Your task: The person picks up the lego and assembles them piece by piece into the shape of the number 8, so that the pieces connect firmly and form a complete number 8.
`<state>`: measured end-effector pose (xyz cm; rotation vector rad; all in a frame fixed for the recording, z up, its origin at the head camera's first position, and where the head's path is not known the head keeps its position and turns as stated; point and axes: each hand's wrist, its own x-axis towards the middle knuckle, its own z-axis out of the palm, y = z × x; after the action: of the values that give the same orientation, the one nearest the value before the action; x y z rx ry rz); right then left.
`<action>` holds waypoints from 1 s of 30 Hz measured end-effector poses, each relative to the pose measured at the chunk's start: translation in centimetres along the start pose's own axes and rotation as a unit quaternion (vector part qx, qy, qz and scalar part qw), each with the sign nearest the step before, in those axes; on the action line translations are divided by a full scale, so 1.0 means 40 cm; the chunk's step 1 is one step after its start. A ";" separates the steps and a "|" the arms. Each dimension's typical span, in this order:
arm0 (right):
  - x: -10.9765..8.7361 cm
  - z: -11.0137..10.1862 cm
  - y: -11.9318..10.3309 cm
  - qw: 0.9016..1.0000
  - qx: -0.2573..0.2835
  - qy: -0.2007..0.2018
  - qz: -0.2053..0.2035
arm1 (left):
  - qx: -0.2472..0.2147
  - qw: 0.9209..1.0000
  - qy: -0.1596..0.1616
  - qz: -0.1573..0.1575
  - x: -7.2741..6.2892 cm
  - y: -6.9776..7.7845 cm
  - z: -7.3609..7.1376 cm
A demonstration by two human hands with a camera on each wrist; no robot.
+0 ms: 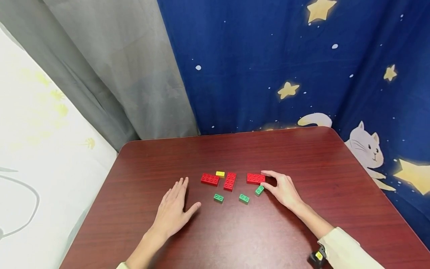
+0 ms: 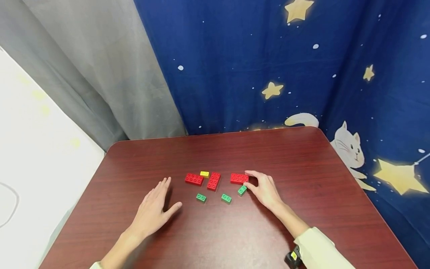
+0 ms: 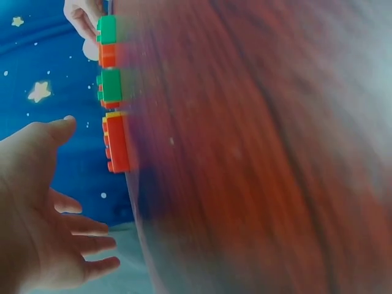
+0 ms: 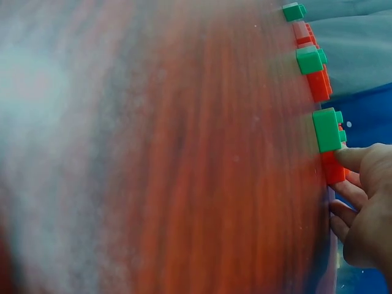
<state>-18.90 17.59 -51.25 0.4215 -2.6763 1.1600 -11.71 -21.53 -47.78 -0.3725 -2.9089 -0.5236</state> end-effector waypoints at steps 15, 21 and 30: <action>0.000 0.001 -0.004 1.000 -0.008 0.007 -0.005 | -0.006 1.000 0.008 0.006 0.024 0.067 0.029; -0.004 -0.003 -0.009 1.000 -0.005 0.009 0.001 | -0.007 1.000 0.004 0.001 0.030 0.094 0.040; -0.009 -0.012 -0.020 0.999 0.026 0.019 0.003 | -0.024 1.000 0.015 0.009 0.032 0.125 0.056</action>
<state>-18.26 17.47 -50.48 0.3962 -2.6219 1.2292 -11.82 -15.90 -47.98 -0.3930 -2.8665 -0.5927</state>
